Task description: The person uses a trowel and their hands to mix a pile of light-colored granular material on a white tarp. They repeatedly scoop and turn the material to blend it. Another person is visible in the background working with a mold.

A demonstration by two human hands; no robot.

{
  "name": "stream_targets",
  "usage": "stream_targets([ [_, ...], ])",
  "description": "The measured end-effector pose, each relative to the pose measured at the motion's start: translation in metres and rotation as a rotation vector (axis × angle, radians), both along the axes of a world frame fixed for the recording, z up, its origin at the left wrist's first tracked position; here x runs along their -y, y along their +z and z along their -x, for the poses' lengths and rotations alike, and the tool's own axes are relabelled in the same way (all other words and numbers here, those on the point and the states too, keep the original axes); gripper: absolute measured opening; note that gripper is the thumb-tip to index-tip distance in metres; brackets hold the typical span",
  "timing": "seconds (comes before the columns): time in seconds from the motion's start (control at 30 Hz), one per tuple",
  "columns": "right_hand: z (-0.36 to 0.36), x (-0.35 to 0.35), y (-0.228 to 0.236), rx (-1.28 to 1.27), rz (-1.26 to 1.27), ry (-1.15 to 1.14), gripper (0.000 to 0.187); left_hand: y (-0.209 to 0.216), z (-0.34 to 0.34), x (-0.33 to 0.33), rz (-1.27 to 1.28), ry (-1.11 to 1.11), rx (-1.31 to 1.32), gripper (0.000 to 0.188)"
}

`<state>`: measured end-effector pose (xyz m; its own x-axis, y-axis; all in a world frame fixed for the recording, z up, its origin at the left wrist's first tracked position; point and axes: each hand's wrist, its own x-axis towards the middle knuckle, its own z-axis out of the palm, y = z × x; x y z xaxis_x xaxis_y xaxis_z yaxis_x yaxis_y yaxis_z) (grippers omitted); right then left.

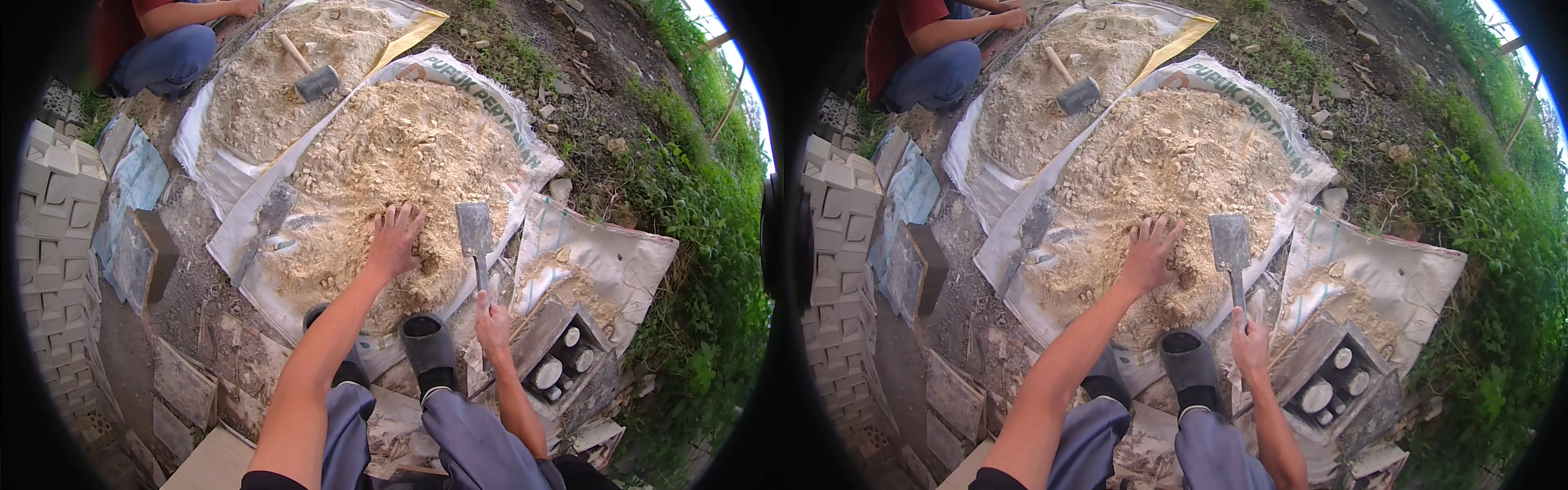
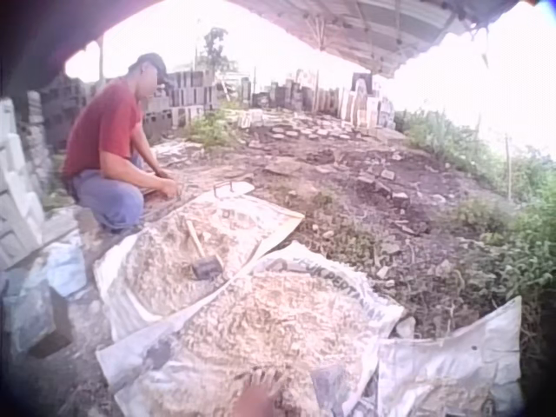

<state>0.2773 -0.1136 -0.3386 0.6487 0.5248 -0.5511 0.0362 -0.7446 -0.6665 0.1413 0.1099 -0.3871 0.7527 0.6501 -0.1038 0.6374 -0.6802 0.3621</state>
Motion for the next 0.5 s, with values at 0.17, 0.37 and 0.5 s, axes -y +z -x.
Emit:
stream_targets([
  [0.17, 0.009, 0.007, -0.007, -0.005, -0.018, 0.018, 0.062, -0.013, -0.009, -0.016, 0.010, -0.068, 0.063, 0.085],
  [0.37, 0.012, -0.014, 0.025, -0.018, -0.076, -0.012, 0.059, -0.052, 0.022, -0.053, 0.161, -0.012, 0.221, 0.053],
  [0.5, 0.000, -0.036, 0.054, 0.220, -0.167, 0.137, 0.047, -0.011, 0.066, -0.028, 0.038, 0.067, 0.276, 0.044],
])
